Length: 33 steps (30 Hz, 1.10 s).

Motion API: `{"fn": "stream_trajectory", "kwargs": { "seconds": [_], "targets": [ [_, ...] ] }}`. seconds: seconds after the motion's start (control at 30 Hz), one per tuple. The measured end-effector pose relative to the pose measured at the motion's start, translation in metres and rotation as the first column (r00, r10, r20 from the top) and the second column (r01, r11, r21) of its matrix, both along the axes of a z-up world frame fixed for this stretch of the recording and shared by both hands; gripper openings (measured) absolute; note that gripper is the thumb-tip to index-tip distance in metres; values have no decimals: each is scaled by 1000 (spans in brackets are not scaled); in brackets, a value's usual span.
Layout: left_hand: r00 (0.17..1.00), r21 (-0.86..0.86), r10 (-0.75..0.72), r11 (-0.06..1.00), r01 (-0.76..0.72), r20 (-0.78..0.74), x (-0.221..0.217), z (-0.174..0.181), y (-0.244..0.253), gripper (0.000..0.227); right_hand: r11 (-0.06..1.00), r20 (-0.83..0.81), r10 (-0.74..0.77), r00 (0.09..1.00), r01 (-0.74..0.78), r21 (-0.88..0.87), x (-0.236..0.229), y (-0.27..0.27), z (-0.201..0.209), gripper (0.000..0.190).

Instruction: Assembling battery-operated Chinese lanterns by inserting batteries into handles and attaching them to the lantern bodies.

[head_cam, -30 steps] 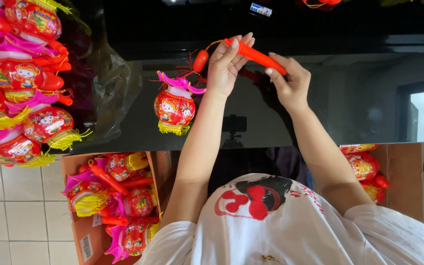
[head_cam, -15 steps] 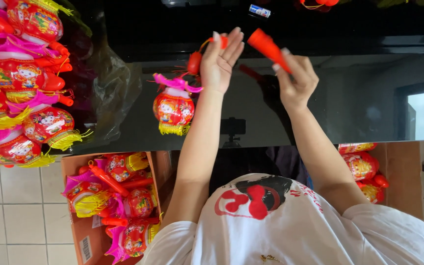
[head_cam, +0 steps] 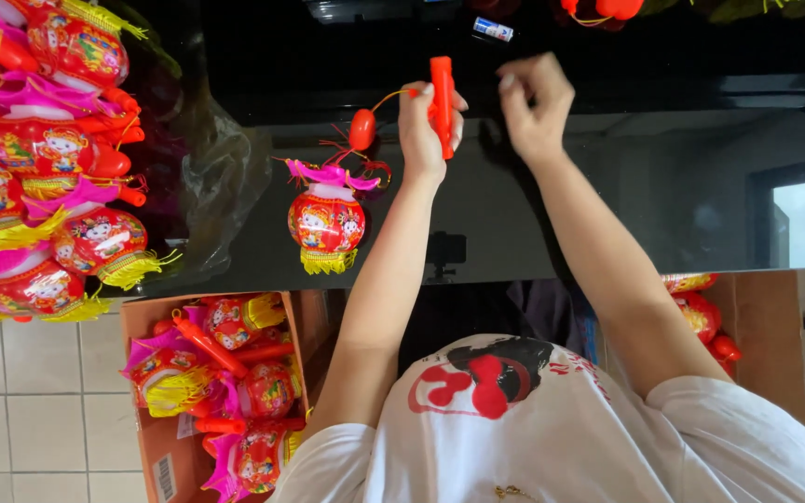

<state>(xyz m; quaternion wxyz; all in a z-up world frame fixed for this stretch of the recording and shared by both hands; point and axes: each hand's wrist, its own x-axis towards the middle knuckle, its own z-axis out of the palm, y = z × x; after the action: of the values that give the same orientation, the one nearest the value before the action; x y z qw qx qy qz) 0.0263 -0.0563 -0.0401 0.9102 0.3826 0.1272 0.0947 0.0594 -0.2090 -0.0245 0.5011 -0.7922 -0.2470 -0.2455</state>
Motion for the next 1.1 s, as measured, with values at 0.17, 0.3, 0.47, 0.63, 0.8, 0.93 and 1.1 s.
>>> {"fn": "stream_trajectory", "kwargs": {
  "seconds": [0.17, 0.3, 0.47, 0.63, 0.8, 0.93, 1.1],
  "targets": [
    [984, 162, -86, 985, 61, 154, -2, -18, -5, 13, 893, 175, -191, 966, 245, -377, 54, -8, -24, 38],
    [980, 348, -155, 932, 103, 125, -10, 1, -2, 11, 844, 102, -155, 983, 185, -504, 69, -13, -44, 18],
    [985, 520, 26, 846, -114, 173, 10, -4, 7, 2, 907, -364, 388, 846, -281, 313, 48, -10, 3, 15],
    [995, 547, 78, 831, -100, 63, 9, 4, 12, 11, 761, -290, 581, 760, -381, 525, 26, -11, 33, 15],
    [989, 560, 84, 817, -137, 120, 8, 7, 10, 15, 842, -177, 501, 847, -428, 329, 13, -6, 50, 15],
    [994, 594, 83, 797, -110, 73, 8, 4, 7, 15, 853, -119, 484, 867, -436, 288, 7, -8, 65, 14],
    [996, 637, 63, 766, -90, 65, 7, 6, 5, 12, 841, 56, 531, 846, -517, -159, 1, -4, 90, 14]
  ]
}}
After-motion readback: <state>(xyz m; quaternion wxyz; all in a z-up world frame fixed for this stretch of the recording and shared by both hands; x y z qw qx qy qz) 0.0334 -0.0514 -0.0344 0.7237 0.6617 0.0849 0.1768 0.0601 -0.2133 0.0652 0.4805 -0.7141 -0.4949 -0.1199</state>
